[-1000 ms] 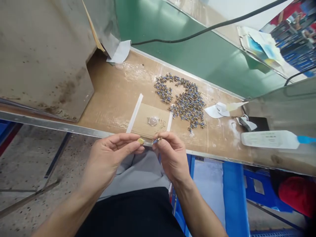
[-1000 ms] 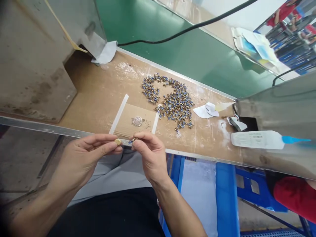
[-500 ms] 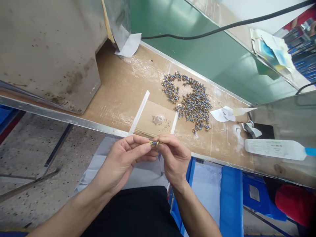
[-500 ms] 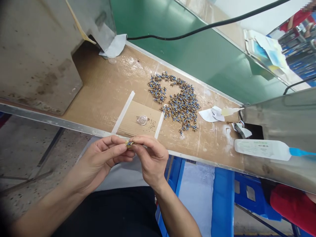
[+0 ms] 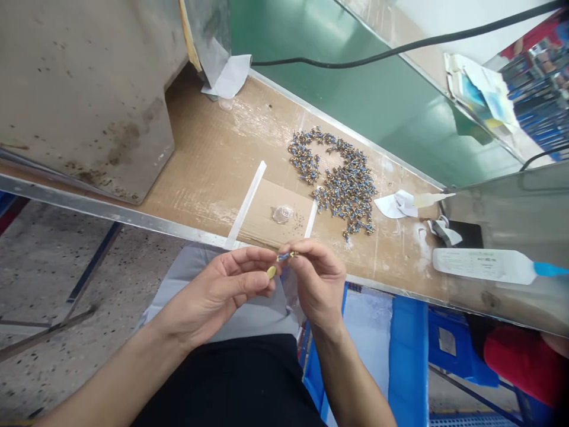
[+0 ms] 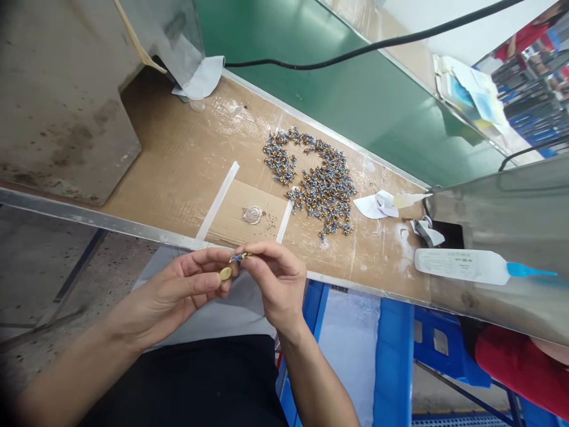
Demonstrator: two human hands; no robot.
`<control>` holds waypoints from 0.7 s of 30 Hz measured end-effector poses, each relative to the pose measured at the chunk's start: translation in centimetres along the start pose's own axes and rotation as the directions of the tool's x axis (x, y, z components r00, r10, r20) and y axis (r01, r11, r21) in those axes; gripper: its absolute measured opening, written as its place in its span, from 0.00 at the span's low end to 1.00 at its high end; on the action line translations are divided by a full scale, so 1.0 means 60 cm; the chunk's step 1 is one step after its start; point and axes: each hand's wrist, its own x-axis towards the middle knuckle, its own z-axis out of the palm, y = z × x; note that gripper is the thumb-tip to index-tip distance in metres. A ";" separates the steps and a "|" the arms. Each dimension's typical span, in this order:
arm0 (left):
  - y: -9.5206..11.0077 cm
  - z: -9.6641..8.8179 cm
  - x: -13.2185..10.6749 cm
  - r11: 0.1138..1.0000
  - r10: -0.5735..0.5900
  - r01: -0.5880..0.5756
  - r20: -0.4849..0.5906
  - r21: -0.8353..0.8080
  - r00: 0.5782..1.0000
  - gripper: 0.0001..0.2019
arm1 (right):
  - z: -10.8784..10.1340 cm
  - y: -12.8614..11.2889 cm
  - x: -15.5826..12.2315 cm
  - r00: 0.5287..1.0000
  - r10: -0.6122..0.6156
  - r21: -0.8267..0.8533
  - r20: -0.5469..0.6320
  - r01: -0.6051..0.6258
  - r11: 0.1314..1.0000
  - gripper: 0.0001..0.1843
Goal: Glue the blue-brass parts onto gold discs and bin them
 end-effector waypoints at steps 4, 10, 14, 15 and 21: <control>-0.003 -0.009 0.001 0.977 0.082 -0.079 -0.006 0.200 0.997 0.14 | -0.034 -0.007 0.038 0.981 -0.162 -0.278 -0.105 0.127 0.952 0.04; 0.005 -0.015 0.023 0.946 0.233 -0.211 -0.064 0.246 0.970 0.14 | -0.068 -0.020 0.101 0.956 -0.292 -0.535 0.021 0.257 0.805 0.06; 0.005 -0.014 0.035 0.942 0.302 -0.278 -0.118 0.186 0.946 0.15 | -0.063 -0.022 0.121 0.928 -0.331 -0.607 0.172 0.364 0.706 0.07; 0.004 -0.015 0.038 0.945 0.304 -0.282 -0.128 0.166 0.944 0.14 | -0.060 -0.022 0.124 0.919 -0.343 -0.618 0.194 0.387 0.685 0.08; -0.004 -0.024 0.051 0.942 0.335 -0.324 -0.164 0.087 0.928 0.11 | -0.059 -0.013 0.133 0.871 -0.396 -0.684 0.290 0.478 0.550 0.12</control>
